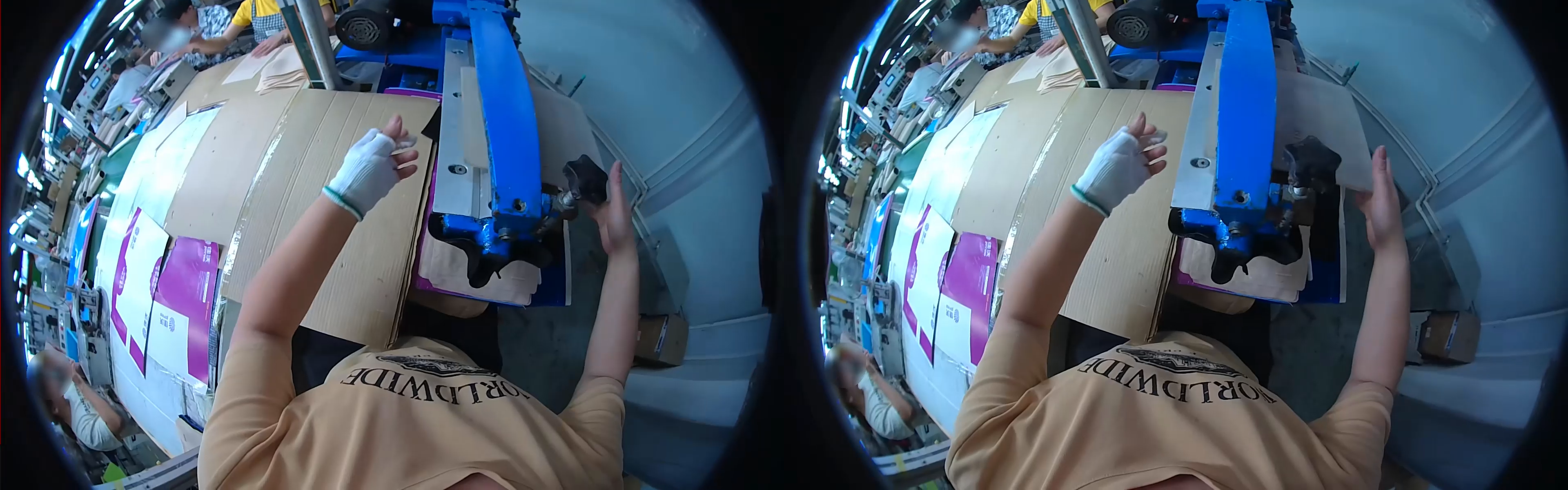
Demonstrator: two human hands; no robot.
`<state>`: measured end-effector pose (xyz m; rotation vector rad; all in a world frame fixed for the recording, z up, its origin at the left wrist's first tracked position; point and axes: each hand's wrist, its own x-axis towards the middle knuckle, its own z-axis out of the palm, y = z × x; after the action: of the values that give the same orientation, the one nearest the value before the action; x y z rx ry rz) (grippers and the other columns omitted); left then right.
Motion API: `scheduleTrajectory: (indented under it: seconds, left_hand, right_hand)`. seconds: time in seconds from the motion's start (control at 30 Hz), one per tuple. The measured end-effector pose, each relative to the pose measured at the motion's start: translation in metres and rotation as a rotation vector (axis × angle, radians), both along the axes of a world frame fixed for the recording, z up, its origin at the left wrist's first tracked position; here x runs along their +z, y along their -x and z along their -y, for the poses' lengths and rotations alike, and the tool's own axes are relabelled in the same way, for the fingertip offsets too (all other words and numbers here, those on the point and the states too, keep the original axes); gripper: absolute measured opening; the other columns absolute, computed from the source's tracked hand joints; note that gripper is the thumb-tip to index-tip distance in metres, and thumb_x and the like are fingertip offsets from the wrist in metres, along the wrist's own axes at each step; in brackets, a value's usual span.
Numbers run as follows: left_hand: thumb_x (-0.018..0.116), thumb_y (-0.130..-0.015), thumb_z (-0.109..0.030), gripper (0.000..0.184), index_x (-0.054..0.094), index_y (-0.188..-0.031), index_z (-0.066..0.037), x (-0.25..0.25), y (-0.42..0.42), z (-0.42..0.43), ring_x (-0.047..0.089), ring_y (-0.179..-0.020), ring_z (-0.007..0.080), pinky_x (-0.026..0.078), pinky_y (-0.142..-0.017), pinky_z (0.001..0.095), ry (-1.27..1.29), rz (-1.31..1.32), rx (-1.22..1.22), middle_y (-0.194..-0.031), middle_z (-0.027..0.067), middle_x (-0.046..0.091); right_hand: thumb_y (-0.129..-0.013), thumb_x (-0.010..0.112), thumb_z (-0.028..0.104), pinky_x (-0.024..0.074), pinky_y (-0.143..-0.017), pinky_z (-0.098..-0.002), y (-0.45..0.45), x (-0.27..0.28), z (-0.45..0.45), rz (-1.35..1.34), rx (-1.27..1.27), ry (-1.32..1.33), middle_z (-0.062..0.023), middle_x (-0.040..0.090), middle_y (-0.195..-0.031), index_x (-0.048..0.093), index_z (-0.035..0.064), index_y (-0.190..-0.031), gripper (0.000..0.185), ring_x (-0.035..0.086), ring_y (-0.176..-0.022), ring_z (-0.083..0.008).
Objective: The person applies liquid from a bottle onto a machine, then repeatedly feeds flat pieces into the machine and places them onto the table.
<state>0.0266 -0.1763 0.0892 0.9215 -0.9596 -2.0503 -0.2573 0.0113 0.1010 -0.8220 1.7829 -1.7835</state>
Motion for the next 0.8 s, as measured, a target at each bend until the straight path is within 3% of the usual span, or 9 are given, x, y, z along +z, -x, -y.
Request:
scheduleTrajectory:
  seconds: [0.03, 0.13, 0.2, 0.23, 0.43, 0.6, 0.67, 0.73, 0.8]
  left_hand:
    - [0.051, -0.081, -0.041, 0.033, 0.046, -0.084, -0.009, 0.000, 0.003, 0.004, 0.050, -0.070, 0.0174, 0.043, -0.067, 0.0312, -0.028, -0.015, -0.040, -0.086, 0.0072, 0.050]
    - [0.047, -0.078, -0.052, 0.044, 0.047, -0.083, -0.009, 0.007, 0.010, 0.003, 0.049, -0.072, 0.0175, 0.042, -0.070, 0.0306, -0.072, 0.008, -0.088, -0.085, 0.0070, 0.050]
    - [0.046, -0.078, -0.054, 0.046, 0.046, -0.084, -0.008, 0.013, 0.011, 0.005, 0.049, -0.074, 0.0177, 0.042, -0.072, 0.0311, -0.086, -0.002, -0.117, -0.086, 0.0070, 0.050]
    - [0.052, -0.078, -0.046, 0.040, 0.047, -0.088, -0.007, 0.018, 0.007, 0.001, 0.049, -0.079, 0.0172, 0.043, -0.075, 0.0308, -0.083, -0.123, -0.160, -0.088, 0.0068, 0.050]
    - [0.063, -0.073, -0.008, 0.024, 0.049, -0.092, -0.004, 0.015, -0.022, 0.019, 0.050, -0.086, 0.0192, 0.044, -0.076, 0.0310, -0.288, -0.143, 0.001, -0.091, 0.0085, 0.051]
    - [0.060, -0.073, -0.005, 0.022, 0.049, -0.092, -0.002, 0.021, -0.061, 0.028, 0.053, -0.083, 0.0189, 0.045, -0.071, 0.0320, -0.294, -0.197, 0.078, -0.091, 0.0088, 0.053]
    - [0.059, -0.073, -0.007, 0.024, 0.048, -0.093, 0.000, 0.013, -0.088, 0.045, 0.053, -0.084, 0.0190, 0.045, -0.072, 0.0321, -0.110, -0.175, -0.008, -0.090, 0.0097, 0.053]
    - [0.055, -0.077, -0.016, 0.024, 0.049, -0.093, 0.001, 0.018, -0.114, 0.049, 0.054, -0.073, 0.0188, 0.044, -0.066, 0.0303, 0.032, -0.180, -0.005, -0.082, 0.0091, 0.055]
    - [0.053, -0.078, -0.015, 0.024, 0.049, -0.095, 0.001, 0.038, -0.129, 0.045, 0.054, -0.076, 0.0189, 0.044, -0.066, 0.0305, 0.094, -0.238, 0.092, -0.085, 0.0098, 0.055]
  right_hand:
    - [-0.083, 0.034, 0.054, 0.0290, -0.093, -0.0406, -0.003, -0.004, 0.004, -0.126, -0.109, -0.037, -0.0103, 0.049, -0.114, 0.031, 0.0049, -0.126, 0.065, 0.042, -0.111, -0.0215]
    - [-0.076, 0.028, 0.067, 0.0081, -0.101, -0.0431, 0.028, -0.011, -0.004, -0.011, 0.135, -0.117, -0.0174, 0.009, -0.138, -0.012, 0.0067, -0.132, 0.091, 0.015, -0.126, -0.0308]
    - [-0.081, 0.029, 0.060, 0.0119, -0.100, -0.0430, 0.024, -0.008, -0.012, -0.021, 0.077, -0.065, -0.0185, 0.011, -0.137, -0.008, 0.0065, -0.132, 0.083, 0.019, -0.125, -0.0319]
    - [-0.082, 0.029, 0.058, 0.0131, -0.100, -0.0428, 0.019, -0.002, -0.018, -0.022, 0.017, -0.059, -0.0188, 0.012, -0.137, -0.007, 0.0062, -0.132, 0.081, 0.020, -0.125, -0.0319]
    - [-0.085, 0.042, 0.043, 0.0294, -0.095, -0.0395, 0.028, -0.008, -0.048, 0.018, -0.152, 0.057, -0.0182, 0.019, -0.134, 0.000, 0.0007, -0.131, 0.076, 0.033, -0.118, -0.0302]
    - [-0.086, 0.045, 0.034, 0.0366, -0.090, -0.0360, 0.036, -0.001, -0.051, -0.031, -0.199, 0.080, -0.0181, 0.026, -0.131, 0.006, -0.0010, -0.131, 0.069, 0.041, -0.113, -0.0281]
    - [-0.087, 0.043, 0.034, 0.0380, -0.088, -0.0359, 0.047, 0.005, -0.052, -0.085, -0.205, 0.143, -0.0184, 0.031, -0.128, 0.012, -0.0016, -0.130, 0.064, 0.041, -0.112, -0.0273]
    - [-0.087, 0.043, 0.033, 0.0379, -0.087, -0.0350, 0.073, 0.021, -0.062, -0.231, -0.225, 0.256, -0.0173, 0.038, -0.123, 0.022, -0.0019, -0.127, 0.057, 0.043, -0.110, -0.0249]
    - [-0.088, 0.041, 0.032, 0.0376, -0.088, -0.0341, 0.080, 0.049, -0.065, -0.281, -0.240, 0.362, -0.0160, 0.043, -0.119, 0.029, -0.0018, -0.124, 0.051, 0.045, -0.108, -0.0234]
